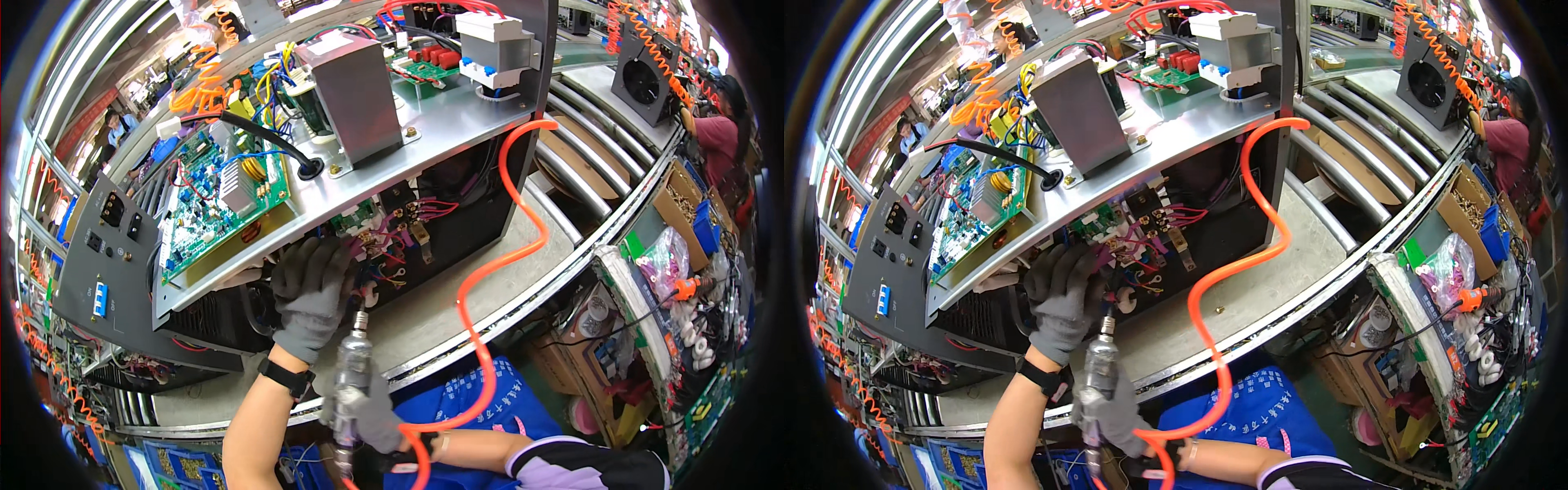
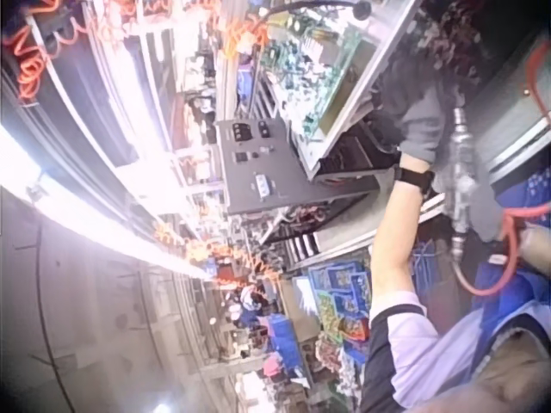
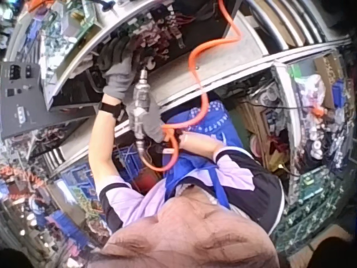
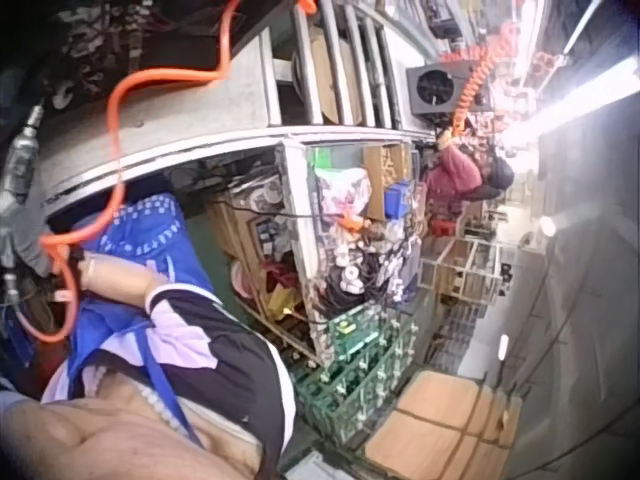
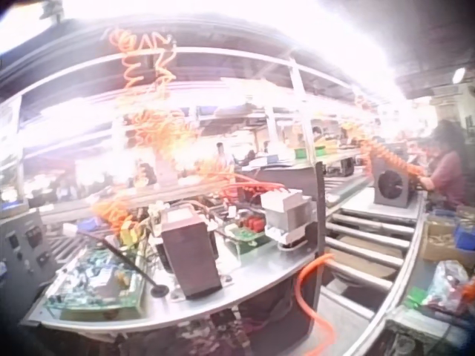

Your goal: Assembling and wiring electronic components inside a metal chassis on a factory production line.

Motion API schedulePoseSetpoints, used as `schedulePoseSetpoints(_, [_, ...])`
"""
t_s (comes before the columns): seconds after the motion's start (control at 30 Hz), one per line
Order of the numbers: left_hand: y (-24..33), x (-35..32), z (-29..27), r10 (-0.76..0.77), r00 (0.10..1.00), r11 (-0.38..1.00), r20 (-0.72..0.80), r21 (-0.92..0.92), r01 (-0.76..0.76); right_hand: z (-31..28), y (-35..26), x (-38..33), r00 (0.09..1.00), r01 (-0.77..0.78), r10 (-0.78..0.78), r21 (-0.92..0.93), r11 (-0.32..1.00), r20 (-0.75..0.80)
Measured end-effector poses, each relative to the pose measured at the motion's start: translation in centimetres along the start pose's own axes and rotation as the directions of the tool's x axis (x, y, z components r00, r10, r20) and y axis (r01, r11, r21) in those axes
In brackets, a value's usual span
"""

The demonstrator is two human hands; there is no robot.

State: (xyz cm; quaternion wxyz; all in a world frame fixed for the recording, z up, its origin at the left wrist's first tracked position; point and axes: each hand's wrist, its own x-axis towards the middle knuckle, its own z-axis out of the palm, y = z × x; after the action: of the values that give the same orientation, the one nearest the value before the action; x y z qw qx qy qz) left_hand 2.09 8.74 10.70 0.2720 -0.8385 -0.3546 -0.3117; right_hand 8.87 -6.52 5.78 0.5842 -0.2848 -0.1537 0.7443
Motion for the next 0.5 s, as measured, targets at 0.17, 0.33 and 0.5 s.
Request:
schedulePoseSetpoints(0.17, [-0.2, -1.2, -0.3, -0.015, 1.0, 0.999, 0.003, 0.041, 0.015, -4.2, -7.8, -2.8, 0.958, -0.265, 0.256, 0.057, 0.962, 0.13])
schedulePoseSetpoints(0.33, [3.3, -1.0, -0.6, -0.207, 0.975, 0.973, -0.085, 0.086, 0.214, -5.4, -14.0, -3.2, 0.911, -0.387, 0.391, -0.053, 0.92, 0.13])
schedulePoseSetpoints(0.5, [7.2, -4.9, 3.0, -0.604, 0.776, 0.754, 0.183, -0.185, 0.63, -6.7, -13.9, -3.0, 0.838, -0.46, 0.446, -0.033, 0.887, 0.315])
